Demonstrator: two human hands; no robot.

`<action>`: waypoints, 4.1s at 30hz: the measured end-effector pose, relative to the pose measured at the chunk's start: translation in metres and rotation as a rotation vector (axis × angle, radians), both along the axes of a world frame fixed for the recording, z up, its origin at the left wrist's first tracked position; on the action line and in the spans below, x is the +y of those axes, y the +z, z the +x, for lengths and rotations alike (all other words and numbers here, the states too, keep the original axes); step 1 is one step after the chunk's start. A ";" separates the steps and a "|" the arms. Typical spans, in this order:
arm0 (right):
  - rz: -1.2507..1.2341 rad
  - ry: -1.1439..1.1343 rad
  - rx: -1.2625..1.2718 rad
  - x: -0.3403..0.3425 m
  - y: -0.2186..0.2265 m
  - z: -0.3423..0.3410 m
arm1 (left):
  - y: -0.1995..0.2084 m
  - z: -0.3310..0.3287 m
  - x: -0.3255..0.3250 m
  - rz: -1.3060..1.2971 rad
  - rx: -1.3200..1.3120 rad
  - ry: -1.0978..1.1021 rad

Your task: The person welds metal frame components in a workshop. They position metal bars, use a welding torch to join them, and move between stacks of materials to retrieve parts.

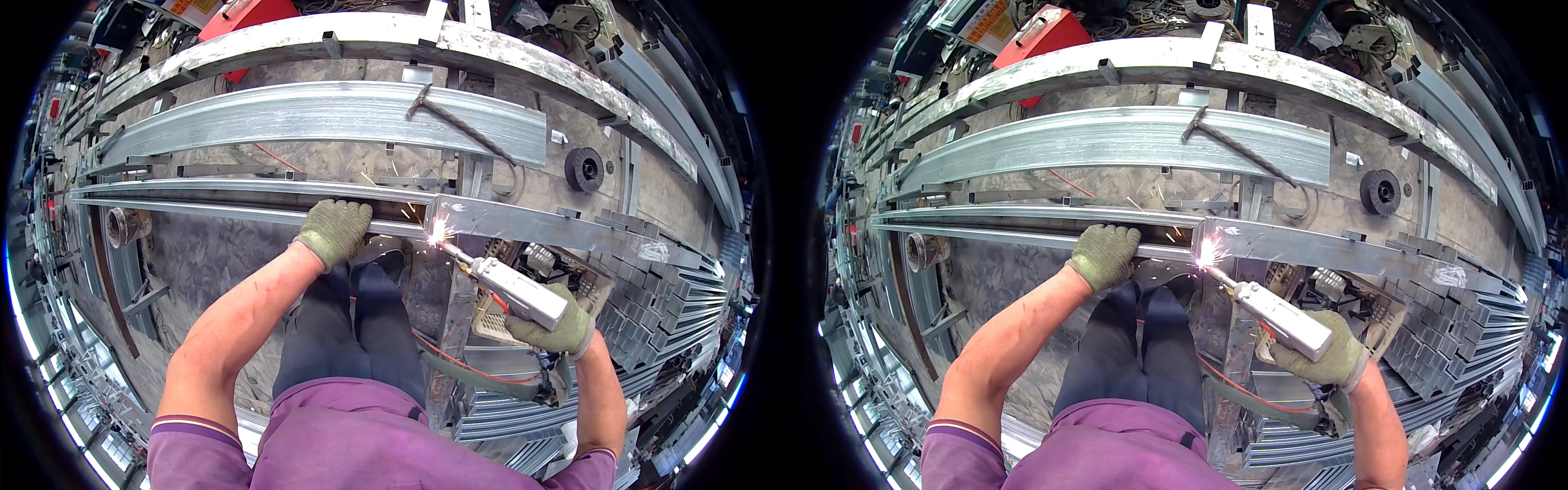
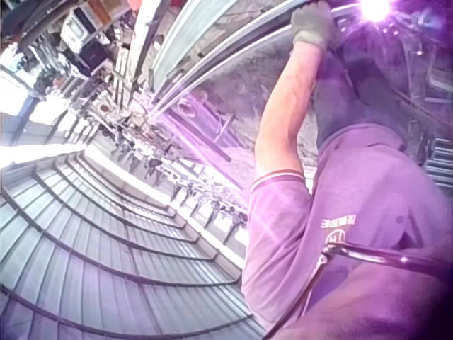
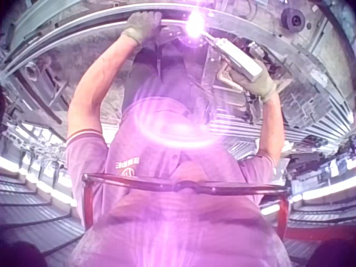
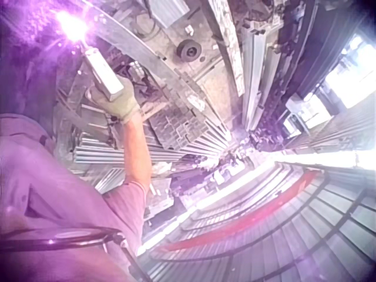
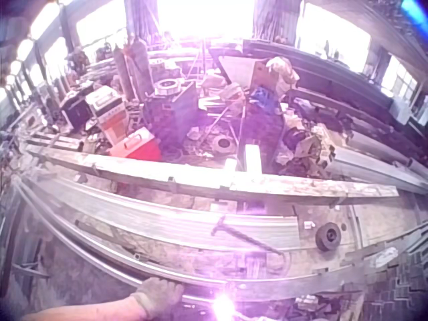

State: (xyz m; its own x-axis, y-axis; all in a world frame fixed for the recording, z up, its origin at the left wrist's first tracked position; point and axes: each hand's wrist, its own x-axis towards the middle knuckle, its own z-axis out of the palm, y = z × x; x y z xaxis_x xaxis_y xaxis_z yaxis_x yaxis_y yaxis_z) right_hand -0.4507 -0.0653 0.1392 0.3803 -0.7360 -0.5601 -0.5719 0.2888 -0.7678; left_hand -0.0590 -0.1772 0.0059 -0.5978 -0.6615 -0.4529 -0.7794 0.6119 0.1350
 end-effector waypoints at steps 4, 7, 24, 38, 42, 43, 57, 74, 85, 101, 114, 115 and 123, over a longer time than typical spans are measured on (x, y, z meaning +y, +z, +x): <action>0.010 0.017 0.072 0.013 -0.007 -0.001 | -0.006 0.002 0.002 -0.030 0.049 0.018; -0.055 0.010 0.081 0.018 -0.001 -0.001 | -0.011 0.004 0.005 -0.047 0.058 0.023; -0.192 -0.039 -0.092 -0.002 0.012 0.028 | -0.008 0.002 0.005 -0.028 0.048 0.040; -0.172 0.012 -0.003 -0.005 0.007 0.034 | -0.015 0.005 0.006 -0.057 0.074 0.031; -0.207 0.046 0.049 -0.004 0.005 0.033 | -0.012 0.004 0.005 -0.044 0.064 0.017; -0.220 0.054 0.057 -0.004 0.005 0.033 | -0.012 0.005 0.005 -0.038 0.048 0.006; -0.243 0.052 0.034 -0.001 0.004 0.030 | -0.014 0.006 0.006 -0.058 0.063 0.008; -0.200 -0.040 0.017 0.004 0.009 0.032 | -0.009 0.003 0.005 -0.080 0.110 0.051; -0.125 -0.136 -0.010 0.024 0.021 0.018 | -0.010 0.003 0.007 -0.056 0.094 0.040; -0.191 -0.048 0.018 0.021 0.013 0.031 | -0.008 0.002 0.005 -0.045 0.072 0.040; -0.118 -0.070 0.004 0.010 0.012 0.039 | -0.012 0.003 0.007 -0.067 0.068 0.028; -0.111 -0.077 0.002 0.010 0.012 0.039 | -0.011 0.003 0.007 -0.066 0.070 0.028; -0.169 -0.040 0.039 0.009 0.009 0.043 | -0.013 0.004 0.007 -0.067 0.061 0.032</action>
